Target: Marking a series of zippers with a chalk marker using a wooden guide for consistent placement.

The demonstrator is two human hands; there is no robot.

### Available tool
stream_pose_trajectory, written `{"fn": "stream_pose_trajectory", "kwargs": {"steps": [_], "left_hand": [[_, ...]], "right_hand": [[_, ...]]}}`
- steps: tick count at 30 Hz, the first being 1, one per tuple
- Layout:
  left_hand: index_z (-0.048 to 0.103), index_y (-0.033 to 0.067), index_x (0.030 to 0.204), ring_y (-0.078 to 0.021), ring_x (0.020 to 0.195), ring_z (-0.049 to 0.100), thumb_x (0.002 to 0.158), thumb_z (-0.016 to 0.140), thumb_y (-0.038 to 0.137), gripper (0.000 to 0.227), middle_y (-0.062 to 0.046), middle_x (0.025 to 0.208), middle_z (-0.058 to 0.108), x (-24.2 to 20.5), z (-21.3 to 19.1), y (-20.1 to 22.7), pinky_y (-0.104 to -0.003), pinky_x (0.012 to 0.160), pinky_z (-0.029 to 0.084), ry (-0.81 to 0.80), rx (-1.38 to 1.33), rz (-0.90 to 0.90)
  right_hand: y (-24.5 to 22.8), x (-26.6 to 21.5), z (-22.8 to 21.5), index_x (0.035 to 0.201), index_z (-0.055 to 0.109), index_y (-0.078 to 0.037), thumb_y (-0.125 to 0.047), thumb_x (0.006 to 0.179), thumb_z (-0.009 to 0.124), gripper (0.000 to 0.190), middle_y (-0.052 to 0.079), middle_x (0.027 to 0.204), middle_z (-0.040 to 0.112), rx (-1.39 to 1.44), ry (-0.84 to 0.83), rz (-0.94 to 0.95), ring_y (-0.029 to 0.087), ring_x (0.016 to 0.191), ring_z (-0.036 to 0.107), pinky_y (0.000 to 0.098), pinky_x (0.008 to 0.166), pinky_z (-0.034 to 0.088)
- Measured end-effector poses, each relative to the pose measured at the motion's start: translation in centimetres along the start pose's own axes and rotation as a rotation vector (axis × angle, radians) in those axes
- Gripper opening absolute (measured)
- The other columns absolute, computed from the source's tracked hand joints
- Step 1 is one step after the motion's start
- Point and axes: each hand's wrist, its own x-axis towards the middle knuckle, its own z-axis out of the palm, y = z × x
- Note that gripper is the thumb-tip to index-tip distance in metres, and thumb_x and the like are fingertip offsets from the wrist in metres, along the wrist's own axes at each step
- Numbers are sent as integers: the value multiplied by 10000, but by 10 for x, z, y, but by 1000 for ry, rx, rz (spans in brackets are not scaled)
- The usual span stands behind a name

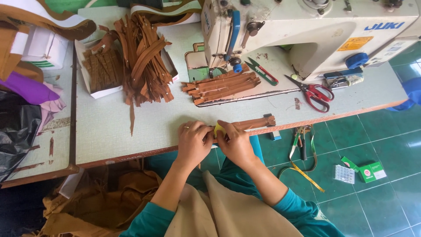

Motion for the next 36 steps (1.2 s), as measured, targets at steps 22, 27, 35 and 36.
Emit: {"fn": "stream_pose_trajectory", "kwargs": {"steps": [22,27,35,36], "left_hand": [[655,159,963,-234,1012,615,900,754,216,130,-32,984,635,91,36,-61,-489,1013,365,85,435,101],[765,172,1028,-317,1050,579,894,777,329,207,-43,1094,633,118,-32,-56,-589,950,391,207,336,21],[680,36,1312,-421,985,722,974,671,145,356,-221,1049,732,136,-77,-165,-515,807,551,-98,453,-386],[674,49,1324,-433,957,727,944,705,163,398,-223,1031,736,134,-74,-174,-534,786,546,-133,494,-382]], "right_hand": [[79,25,-57,1154,754,-9,-4,1013,620,195,180,886,650,-13,265,85,341,771,705,399,642,564],[84,21,-52,1147,759,4,4,1021,625,184,200,925,666,-7,314,140,365,782,696,412,648,564],[84,18,-47,1142,763,20,50,1025,618,189,222,946,660,-40,323,162,378,804,706,426,682,593],[85,17,-48,1147,759,25,55,1019,621,190,222,956,659,-27,320,162,386,806,715,434,689,605]]}}
